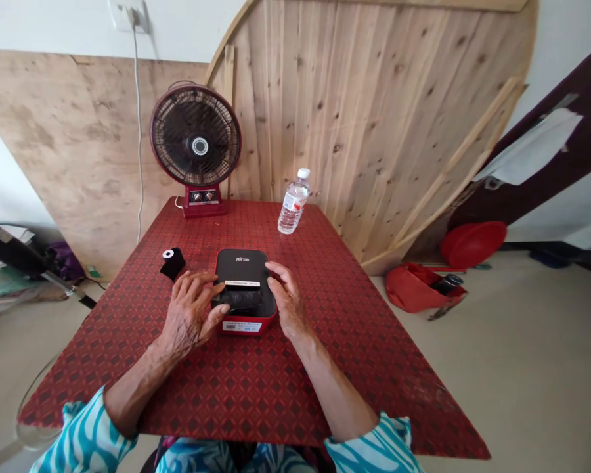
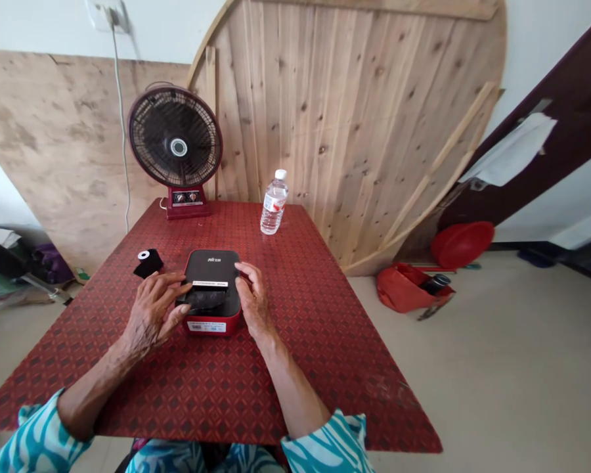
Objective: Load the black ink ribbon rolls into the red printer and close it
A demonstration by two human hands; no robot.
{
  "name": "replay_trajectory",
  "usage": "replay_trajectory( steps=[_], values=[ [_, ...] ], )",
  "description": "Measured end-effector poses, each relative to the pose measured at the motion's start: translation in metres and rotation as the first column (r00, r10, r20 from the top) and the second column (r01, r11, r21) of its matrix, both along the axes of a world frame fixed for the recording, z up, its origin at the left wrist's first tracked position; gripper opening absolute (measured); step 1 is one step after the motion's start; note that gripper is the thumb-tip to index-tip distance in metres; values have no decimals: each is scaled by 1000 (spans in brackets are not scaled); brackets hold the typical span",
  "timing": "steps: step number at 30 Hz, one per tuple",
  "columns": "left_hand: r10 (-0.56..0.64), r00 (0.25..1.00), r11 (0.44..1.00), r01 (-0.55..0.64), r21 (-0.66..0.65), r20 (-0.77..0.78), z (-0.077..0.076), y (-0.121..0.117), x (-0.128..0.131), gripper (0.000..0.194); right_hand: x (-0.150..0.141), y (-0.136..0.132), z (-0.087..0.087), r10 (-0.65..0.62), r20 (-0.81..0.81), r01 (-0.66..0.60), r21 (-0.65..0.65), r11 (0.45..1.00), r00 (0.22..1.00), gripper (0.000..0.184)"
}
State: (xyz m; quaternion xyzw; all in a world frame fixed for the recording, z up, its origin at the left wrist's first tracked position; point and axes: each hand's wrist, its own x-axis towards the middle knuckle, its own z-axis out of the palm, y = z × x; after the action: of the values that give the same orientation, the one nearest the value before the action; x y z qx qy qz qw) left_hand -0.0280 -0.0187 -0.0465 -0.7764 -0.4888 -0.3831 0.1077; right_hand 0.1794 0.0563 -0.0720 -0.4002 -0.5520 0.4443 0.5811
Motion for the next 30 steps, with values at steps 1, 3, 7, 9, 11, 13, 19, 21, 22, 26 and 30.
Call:
replay_trajectory(
  steps=[1,3,7,9,11,13,19,21,22,26,30],
  values=[
    [-9,1000,1000,10,-19,30,-1,0,0,31,1,0,0,4,11,-4,4,1000,1000,30],
    [-26,986,995,42,-95,167,-2,1,0,31,1,0,-3,8,10,-7,-8,1000,1000,32],
    [69,765,938,169,-302,640,-9,6,1,35,-3,-3,-17,-14,-32,13,-53,998,999,38],
    [157,574,878,291,-380,803,-12,11,2,42,-5,-5,-26,-33,-64,28,-77,997,997,43],
    [213,398,805,447,-391,893,-15,15,4,49,-8,-6,-35,-43,-99,30,-131,991,994,48],
    [227,275,757,553,-347,934,-16,17,5,53,-9,-6,-41,-36,-126,12,-183,983,991,49],
    [272,182,677,661,-322,945,-11,21,0,57,-10,-3,-43,-51,-143,21,-205,979,988,52],
    [289,185,667,665,-336,939,-9,22,-1,57,-10,-4,-42,-47,-154,15,-206,978,987,52],
    [296,192,661,666,-346,936,-9,23,-1,58,-10,-4,-42,-45,-160,11,-209,978,986,53],
    [294,233,646,667,-373,927,-7,25,-2,57,-12,-7,-38,-57,-157,21,-225,974,986,52],
    [276,260,650,659,-379,925,-7,25,-4,60,-12,-9,-38,-51,-132,22,-211,977,990,50]
  ],
)
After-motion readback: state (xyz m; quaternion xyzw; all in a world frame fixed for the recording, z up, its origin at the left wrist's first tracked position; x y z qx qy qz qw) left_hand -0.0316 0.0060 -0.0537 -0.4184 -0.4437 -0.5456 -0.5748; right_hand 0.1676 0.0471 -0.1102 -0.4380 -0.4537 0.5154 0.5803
